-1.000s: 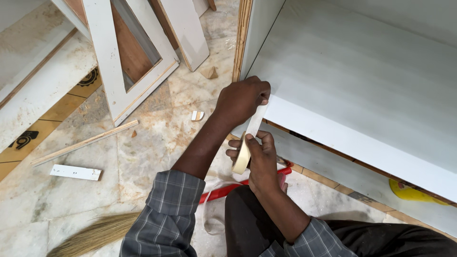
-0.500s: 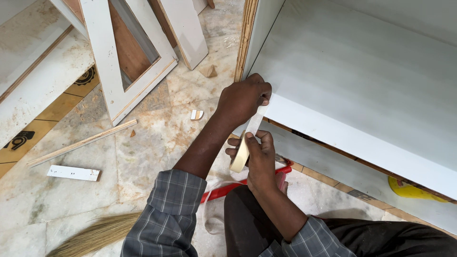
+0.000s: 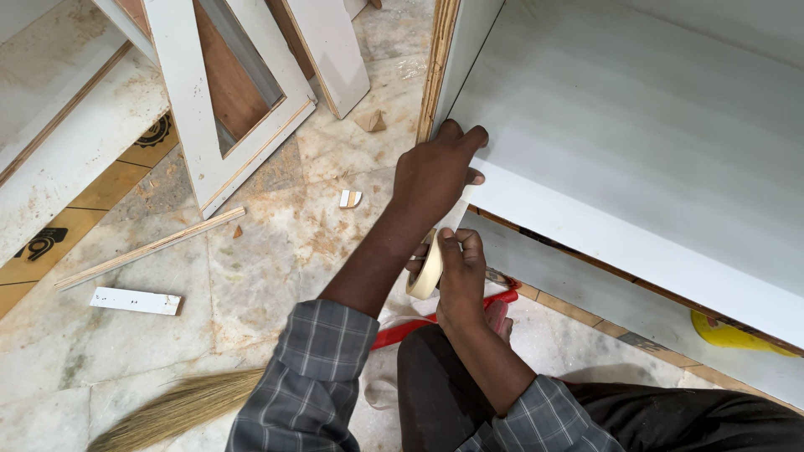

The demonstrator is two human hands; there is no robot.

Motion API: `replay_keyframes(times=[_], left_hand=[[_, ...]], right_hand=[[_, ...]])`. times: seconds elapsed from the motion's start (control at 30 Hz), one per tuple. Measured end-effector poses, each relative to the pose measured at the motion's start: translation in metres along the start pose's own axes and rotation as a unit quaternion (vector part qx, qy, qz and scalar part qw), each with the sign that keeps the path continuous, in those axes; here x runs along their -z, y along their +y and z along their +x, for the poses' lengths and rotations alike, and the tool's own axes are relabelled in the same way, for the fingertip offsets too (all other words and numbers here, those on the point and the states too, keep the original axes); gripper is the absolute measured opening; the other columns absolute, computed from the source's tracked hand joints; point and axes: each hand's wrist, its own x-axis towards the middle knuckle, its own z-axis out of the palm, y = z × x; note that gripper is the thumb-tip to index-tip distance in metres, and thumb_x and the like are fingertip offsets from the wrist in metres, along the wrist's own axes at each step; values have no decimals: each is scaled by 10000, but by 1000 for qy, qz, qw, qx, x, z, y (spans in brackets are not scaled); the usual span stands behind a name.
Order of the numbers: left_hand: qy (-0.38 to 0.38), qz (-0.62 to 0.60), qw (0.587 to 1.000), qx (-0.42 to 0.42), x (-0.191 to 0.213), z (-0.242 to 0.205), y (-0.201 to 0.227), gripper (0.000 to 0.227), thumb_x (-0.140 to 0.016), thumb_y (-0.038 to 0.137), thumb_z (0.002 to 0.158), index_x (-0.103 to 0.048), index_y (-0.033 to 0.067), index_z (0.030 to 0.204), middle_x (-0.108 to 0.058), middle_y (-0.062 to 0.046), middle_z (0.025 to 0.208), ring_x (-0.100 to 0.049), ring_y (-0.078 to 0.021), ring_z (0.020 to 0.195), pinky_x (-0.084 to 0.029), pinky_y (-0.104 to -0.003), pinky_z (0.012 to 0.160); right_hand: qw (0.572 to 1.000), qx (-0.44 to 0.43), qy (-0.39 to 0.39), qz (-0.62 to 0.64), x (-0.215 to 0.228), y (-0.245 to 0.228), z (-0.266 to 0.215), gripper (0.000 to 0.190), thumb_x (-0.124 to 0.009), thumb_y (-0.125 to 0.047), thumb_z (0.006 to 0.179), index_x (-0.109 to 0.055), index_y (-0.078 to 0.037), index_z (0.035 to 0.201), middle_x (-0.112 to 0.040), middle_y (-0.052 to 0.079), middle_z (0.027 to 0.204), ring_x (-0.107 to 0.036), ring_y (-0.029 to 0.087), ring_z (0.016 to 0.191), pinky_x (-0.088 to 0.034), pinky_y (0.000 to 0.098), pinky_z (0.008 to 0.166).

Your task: The person is assembling a white cabinet by hand. They place a white shelf into the cabinet frame, adjust its position, and then apply masking tape along the front edge to secure it.

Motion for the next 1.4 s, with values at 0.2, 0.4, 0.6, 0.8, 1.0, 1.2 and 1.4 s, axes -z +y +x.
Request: replay_keyframes(times=[0.2, 0.4, 0.6, 0.8, 1.0, 1.2, 1.4], left_hand=[[20, 43, 997, 55, -9, 5, 13, 317, -766, 296, 870, -654, 106, 1097, -630, -111, 1058, -715, -292, 790, -562, -431, 588], [4, 61, 990, -131, 9, -33, -13, 251, -753, 271, 905, -719, 139, 1116, -712, 4, 1099, -653, -227, 1126, -508, -447, 910], [51, 97, 976, -188, 2, -53, -37, 377, -740, 287, 867, -720, 145, 1215, -681, 4, 1330, -553, -199, 1332, -397, -451, 1150], [84, 95, 965, -228, -12, -48, -44, 223, -710, 207, 957, -700, 116, 1161, -692, -22, 1268, -600, -186, 1307, -454, -429, 1115], [111, 187, 933, -288, -24, -41, -54, 292, -654, 157, 1007, -676, 83, 1288, -665, -38, 1175, -626, -187, 1191, -479, -390, 1052], [143, 253, 896, -335, -29, -32, -59, 308, -616, 242, 1004, -668, 108, 1276, -644, -5, 1160, -616, -150, 1067, -479, -372, 949], [163, 270, 886, -340, -27, -28, -56, 275, -648, 225, 1009, -702, 110, 1254, -661, 32, 1158, -588, -109, 987, -434, -320, 813]], right_hand=[[997, 62, 4, -35, 12, 22, 16, 189, -550, -242, 1092, -534, -54, 1080, -632, 39, 863, -569, 71, 713, -480, 267, 605], [985, 149, -11, -90, 22, 40, 47, 218, -522, -259, 1101, -528, -42, 1121, -624, 51, 884, -578, 98, 763, -505, 270, 688], [947, 232, 32, -219, 42, 61, 87, 217, -510, -168, 1102, -590, 32, 1077, -609, 40, 918, -554, 94, 843, -478, 278, 768], [946, 148, 83, -277, 61, 66, 123, 238, -556, -100, 1047, -675, 104, 1017, -669, 160, 873, -594, 187, 812, -482, 344, 755], [913, 248, 81, -314, 85, 69, 147, 234, -611, -67, 996, -641, 73, 1181, -698, 143, 1074, -668, 231, 978, -520, 352, 875], [893, 220, 45, -390, 108, 61, 155, 290, -643, -78, 996, -609, 34, 1260, -668, 163, 1188, -640, 267, 1080, -505, 383, 939], [832, 199, 35, -516, 117, 49, 164, 261, -593, -56, 1014, -625, -3, 1267, -684, 161, 1189, -654, 269, 1080, -518, 386, 940]])
